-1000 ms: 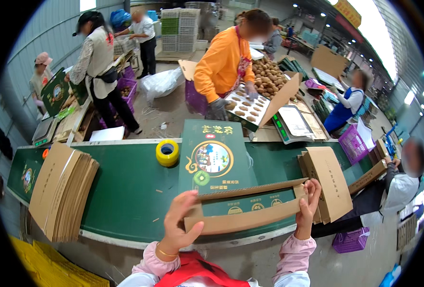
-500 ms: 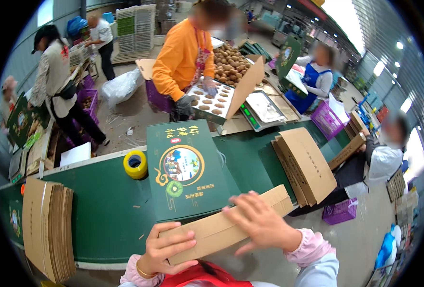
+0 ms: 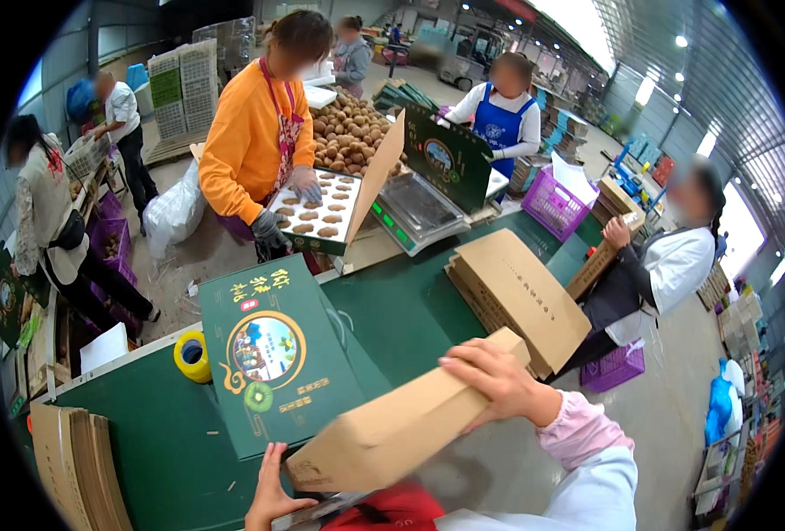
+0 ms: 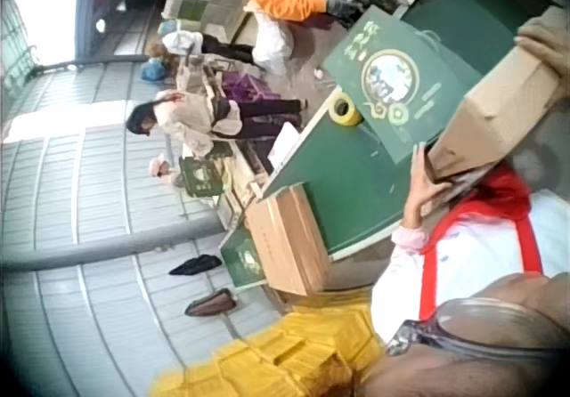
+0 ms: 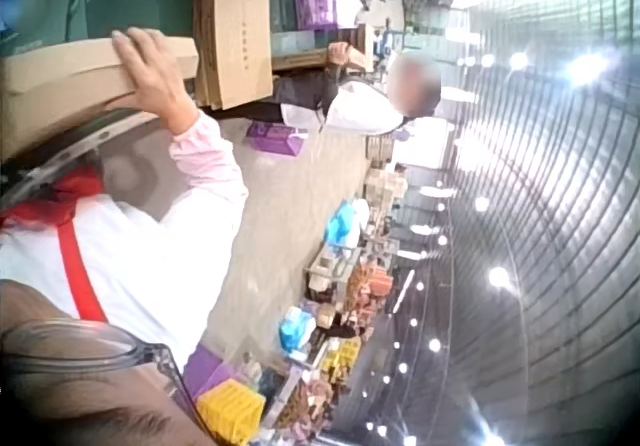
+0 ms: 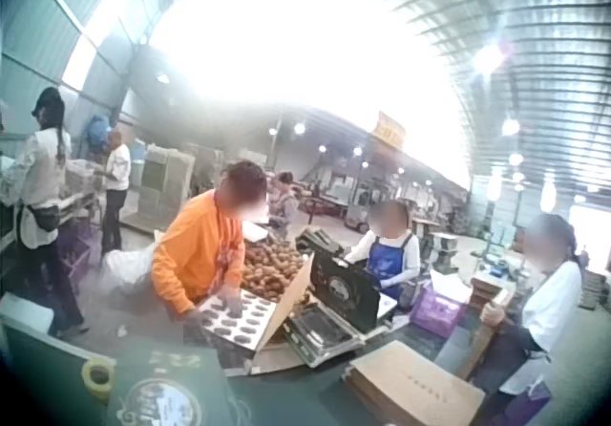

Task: The person assembles flat cardboard pieces into rectangular boxes on a green worktable. They fold the flaps, align edges, and secure the boxes with yellow tape. Other workers are visible in the background handling produce and packaging.

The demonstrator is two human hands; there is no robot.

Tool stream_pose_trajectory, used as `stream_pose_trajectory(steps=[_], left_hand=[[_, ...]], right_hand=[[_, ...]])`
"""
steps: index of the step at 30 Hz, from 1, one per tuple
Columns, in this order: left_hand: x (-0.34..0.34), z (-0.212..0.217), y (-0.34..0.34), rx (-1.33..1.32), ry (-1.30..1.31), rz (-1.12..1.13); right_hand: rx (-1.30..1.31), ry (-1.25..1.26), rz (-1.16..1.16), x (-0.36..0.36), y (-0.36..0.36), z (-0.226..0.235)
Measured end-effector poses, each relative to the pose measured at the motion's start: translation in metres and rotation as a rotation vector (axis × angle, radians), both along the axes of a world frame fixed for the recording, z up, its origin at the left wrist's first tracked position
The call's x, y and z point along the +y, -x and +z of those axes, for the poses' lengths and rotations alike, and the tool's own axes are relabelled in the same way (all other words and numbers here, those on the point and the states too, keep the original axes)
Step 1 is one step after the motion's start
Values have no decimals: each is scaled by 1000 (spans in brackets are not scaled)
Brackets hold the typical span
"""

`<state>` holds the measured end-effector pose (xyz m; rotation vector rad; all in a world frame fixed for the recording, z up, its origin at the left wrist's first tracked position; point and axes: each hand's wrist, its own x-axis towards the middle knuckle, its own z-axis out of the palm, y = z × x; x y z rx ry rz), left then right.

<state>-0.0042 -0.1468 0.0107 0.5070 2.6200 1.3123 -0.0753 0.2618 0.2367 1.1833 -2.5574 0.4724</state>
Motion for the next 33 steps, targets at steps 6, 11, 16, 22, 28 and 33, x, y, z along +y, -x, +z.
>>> stream_pose_trajectory(steps=[6, 11, 16, 22, 28, 33], left_hand=[[98, 31, 33, 195, 8, 66], [197, 131, 114, 69, 199, -435], [393, 240, 280, 226, 541, -1024], [528, 300, 331, 1269, 137, -566], [354, 255, 290, 986, 314, -405], [69, 124, 203, 648, 748, 620]], right_hand=[[85, 370, -244, 173, -36, -97], [-266, 919, -661, 255, -114, -188], [-54, 1343, -1044, 309, -148, -286], [-387, 1671, -1010, 370, -61, -241], [-536, 1584, -1385, 417, -24, -297], [471, -459, -1787, 383, -17, -252]])
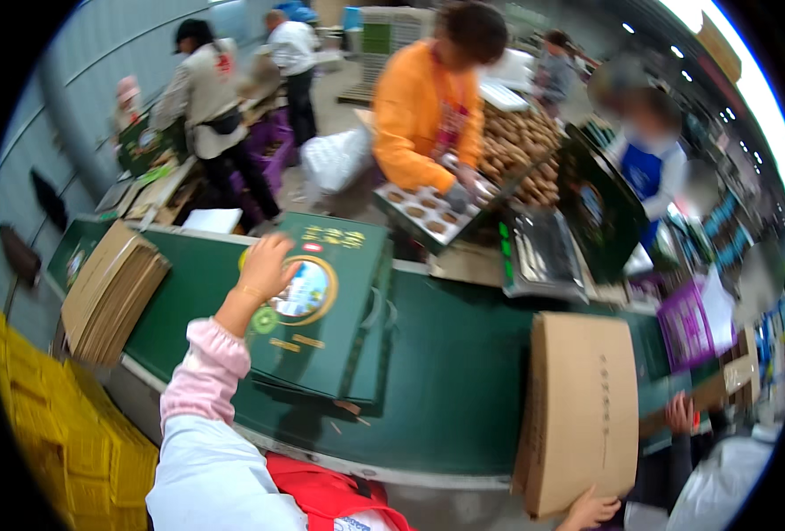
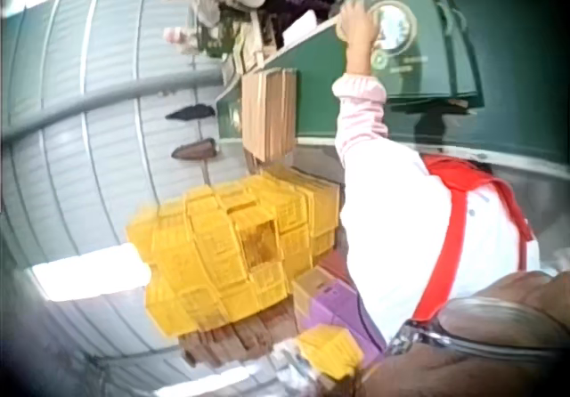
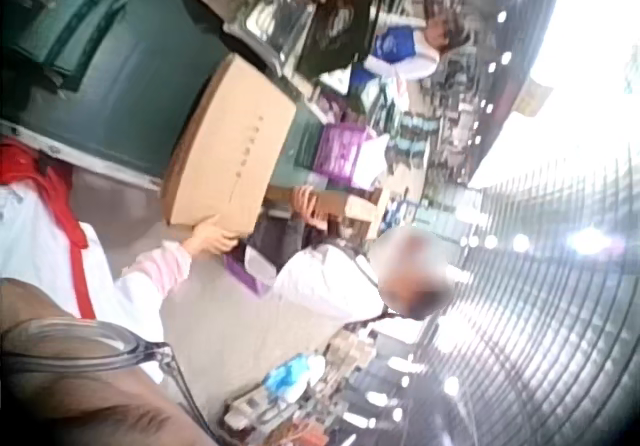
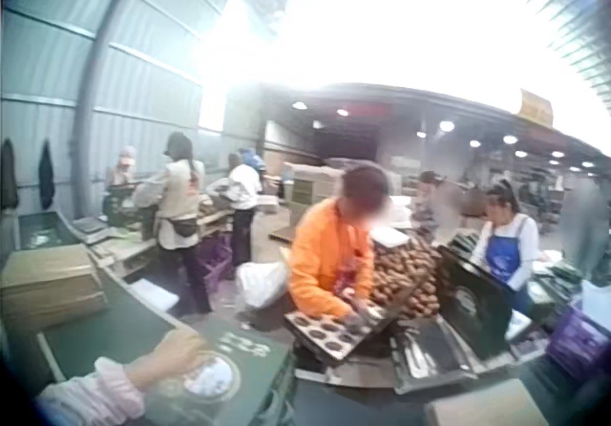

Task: The person assembles flat cardboard pieces into rectangular boxes on a green worktable. They fold the flaps, align edges, and secure the boxes with yellow tape. Other workers are visible in the background handling produce and packaging.

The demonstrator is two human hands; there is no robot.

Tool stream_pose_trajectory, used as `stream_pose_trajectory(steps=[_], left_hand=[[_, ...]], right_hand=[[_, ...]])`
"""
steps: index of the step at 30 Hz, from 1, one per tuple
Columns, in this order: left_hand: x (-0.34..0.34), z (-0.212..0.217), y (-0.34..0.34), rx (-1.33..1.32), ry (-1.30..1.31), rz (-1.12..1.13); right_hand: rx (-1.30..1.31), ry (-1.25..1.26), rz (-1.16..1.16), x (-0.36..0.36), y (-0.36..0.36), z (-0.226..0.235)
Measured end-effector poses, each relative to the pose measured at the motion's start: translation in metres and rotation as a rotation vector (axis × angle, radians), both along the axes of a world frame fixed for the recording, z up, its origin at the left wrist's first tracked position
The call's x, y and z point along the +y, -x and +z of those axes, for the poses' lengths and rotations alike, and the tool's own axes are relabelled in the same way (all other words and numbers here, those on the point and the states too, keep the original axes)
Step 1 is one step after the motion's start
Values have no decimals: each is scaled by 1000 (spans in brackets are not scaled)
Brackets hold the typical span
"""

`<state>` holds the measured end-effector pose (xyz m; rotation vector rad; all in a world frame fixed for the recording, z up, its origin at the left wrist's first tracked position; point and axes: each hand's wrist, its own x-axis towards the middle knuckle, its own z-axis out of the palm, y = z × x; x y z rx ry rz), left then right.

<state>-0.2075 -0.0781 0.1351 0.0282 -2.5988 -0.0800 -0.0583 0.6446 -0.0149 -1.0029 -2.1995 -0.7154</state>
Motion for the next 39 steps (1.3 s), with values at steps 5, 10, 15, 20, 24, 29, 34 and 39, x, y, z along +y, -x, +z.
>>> stream_pose_trajectory(steps=[5, 10, 15, 20, 24, 29, 34, 39], left_hand=[[-140, -81, -163, -198, -366, 718], [-304, -96, -275, -135, -277, 1083], [-508, -84, -338, -420, -162, 1216], [-582, -150, -345, -679, 141, 1091], [-573, -149, -356, -639, 215, 896], [-592, -74, -358, -469, -112, 652], [-639, -101, -386, -144, -53, 422], [-593, -85, -340, -684, -102, 456]], right_hand=[[-152, 699, 1194, -204, 53, 68], [-494, 1086, 1904, -465, 30, 86], [-574, 1255, 2051, -630, 7, 77], [-796, 1466, 1990, -786, -18, 78], [-1093, 1622, 1999, -894, -25, 42], [-1328, 1867, 1788, -1003, -22, 1], [-1439, 2154, 1618, -1027, -27, -13], [-1394, 2239, 1452, -1023, -23, -15]])
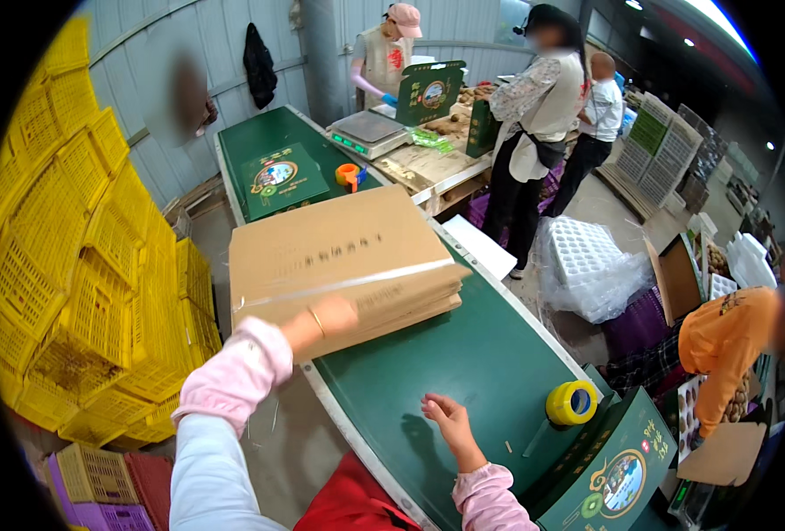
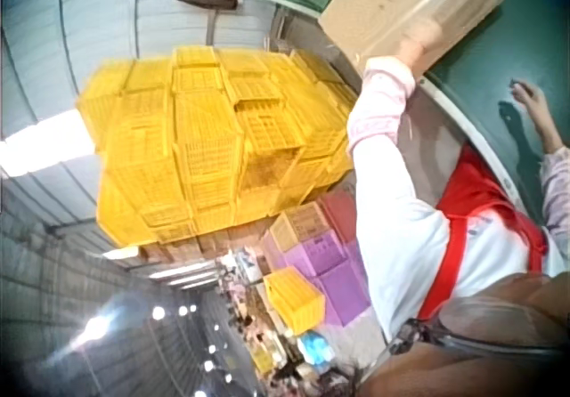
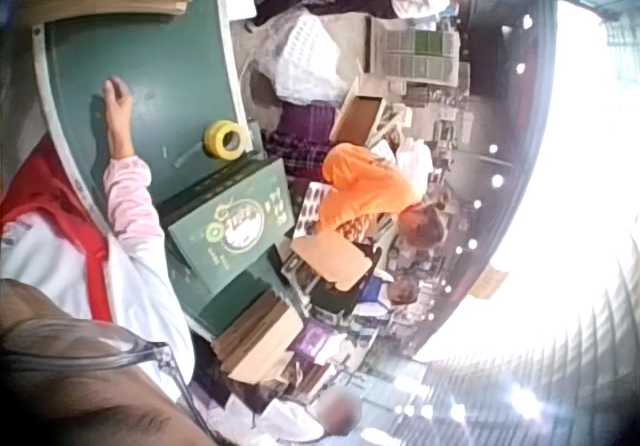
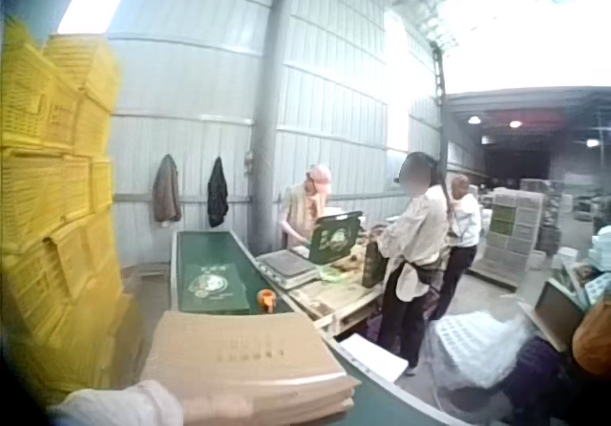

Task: The person assembles flat cardboard pieces into rectangular boxes on a green worktable. They fold the flaps, align edges, and secure the boxes with yellow tape. Other workers are visible in the background handling produce and packaging.

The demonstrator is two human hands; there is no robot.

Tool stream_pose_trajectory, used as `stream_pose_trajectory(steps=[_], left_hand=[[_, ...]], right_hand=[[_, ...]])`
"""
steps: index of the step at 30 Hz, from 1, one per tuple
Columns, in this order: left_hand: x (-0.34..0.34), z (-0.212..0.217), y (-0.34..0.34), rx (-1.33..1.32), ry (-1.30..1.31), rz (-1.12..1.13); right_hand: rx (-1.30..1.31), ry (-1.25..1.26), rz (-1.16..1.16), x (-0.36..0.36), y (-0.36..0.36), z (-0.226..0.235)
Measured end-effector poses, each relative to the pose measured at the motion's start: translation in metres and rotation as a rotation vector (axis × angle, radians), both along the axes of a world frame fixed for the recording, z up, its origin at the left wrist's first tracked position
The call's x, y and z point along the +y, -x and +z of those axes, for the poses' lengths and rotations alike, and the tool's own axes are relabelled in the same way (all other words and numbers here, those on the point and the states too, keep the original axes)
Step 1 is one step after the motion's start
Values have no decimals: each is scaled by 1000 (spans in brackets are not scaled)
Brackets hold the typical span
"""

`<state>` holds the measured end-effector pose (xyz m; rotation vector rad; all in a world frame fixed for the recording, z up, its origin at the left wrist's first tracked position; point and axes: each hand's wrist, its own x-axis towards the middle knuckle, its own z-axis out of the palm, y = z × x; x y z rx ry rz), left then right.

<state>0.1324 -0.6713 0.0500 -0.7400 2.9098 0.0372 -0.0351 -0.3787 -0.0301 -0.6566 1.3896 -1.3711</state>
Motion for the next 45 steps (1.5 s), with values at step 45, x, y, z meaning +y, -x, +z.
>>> stream_pose_trajectory(steps=[45], left_hand=[[-32, -32, 196, 711, -287, 244]], right_hand=[[-226, 43, -388, -186, -21, 12]])
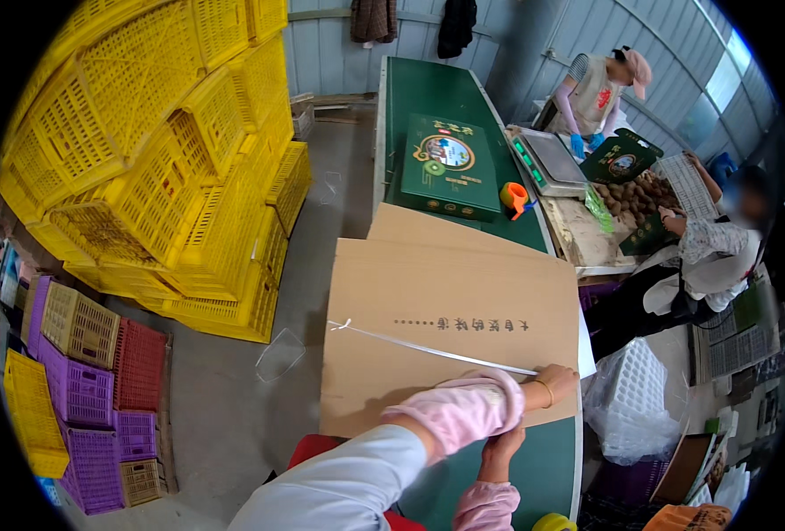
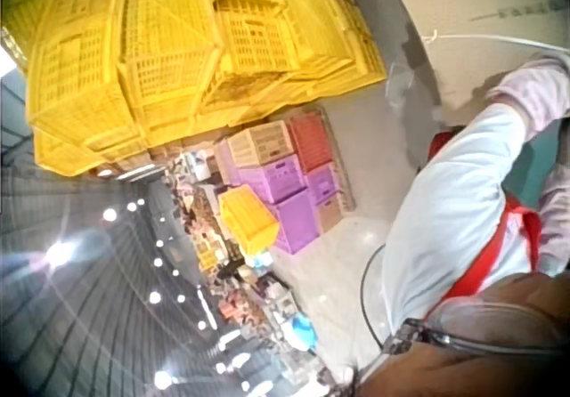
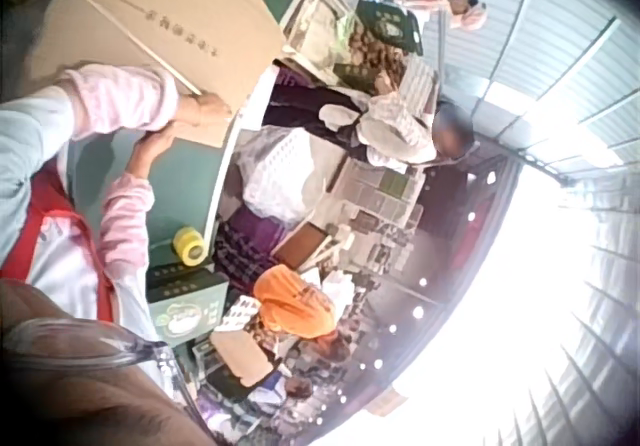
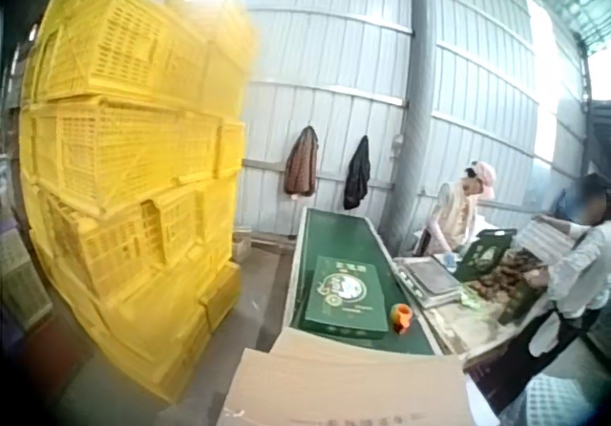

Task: The person assembles flat cardboard pieces into rectangular boxes on a green worktable. They fold the flaps, align edges, and secure the boxes with yellow tape. Other workers are visible in the background handling produce and packaging.

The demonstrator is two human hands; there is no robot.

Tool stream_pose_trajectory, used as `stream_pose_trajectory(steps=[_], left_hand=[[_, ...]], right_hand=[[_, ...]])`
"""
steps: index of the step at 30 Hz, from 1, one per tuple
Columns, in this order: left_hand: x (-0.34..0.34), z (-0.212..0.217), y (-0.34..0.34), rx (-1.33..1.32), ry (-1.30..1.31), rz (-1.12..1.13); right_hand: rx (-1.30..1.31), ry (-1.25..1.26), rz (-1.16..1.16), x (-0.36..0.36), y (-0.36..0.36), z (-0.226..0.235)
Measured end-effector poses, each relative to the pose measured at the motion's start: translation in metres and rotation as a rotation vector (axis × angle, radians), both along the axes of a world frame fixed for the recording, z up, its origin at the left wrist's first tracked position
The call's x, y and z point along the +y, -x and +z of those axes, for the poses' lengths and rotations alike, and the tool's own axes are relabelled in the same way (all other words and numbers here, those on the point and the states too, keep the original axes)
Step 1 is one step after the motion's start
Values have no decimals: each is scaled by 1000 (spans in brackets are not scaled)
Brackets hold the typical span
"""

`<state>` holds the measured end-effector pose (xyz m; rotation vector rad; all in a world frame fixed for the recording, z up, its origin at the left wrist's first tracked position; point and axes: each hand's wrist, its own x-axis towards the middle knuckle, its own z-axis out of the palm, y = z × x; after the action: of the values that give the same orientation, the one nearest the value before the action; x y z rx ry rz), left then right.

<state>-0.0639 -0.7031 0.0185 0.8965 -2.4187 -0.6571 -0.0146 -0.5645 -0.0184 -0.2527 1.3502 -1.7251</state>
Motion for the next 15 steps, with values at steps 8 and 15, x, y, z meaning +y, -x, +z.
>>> stream_pose_trajectory(steps=[8, 15], left_hand=[[-42, 7, 68, -176, -226, 1], [-85, 19, 88, -474, -7, -25]], right_hand=[[17, -12, -105, 6, -4, -10], [14, -98, -170, 17, -5, 3]])
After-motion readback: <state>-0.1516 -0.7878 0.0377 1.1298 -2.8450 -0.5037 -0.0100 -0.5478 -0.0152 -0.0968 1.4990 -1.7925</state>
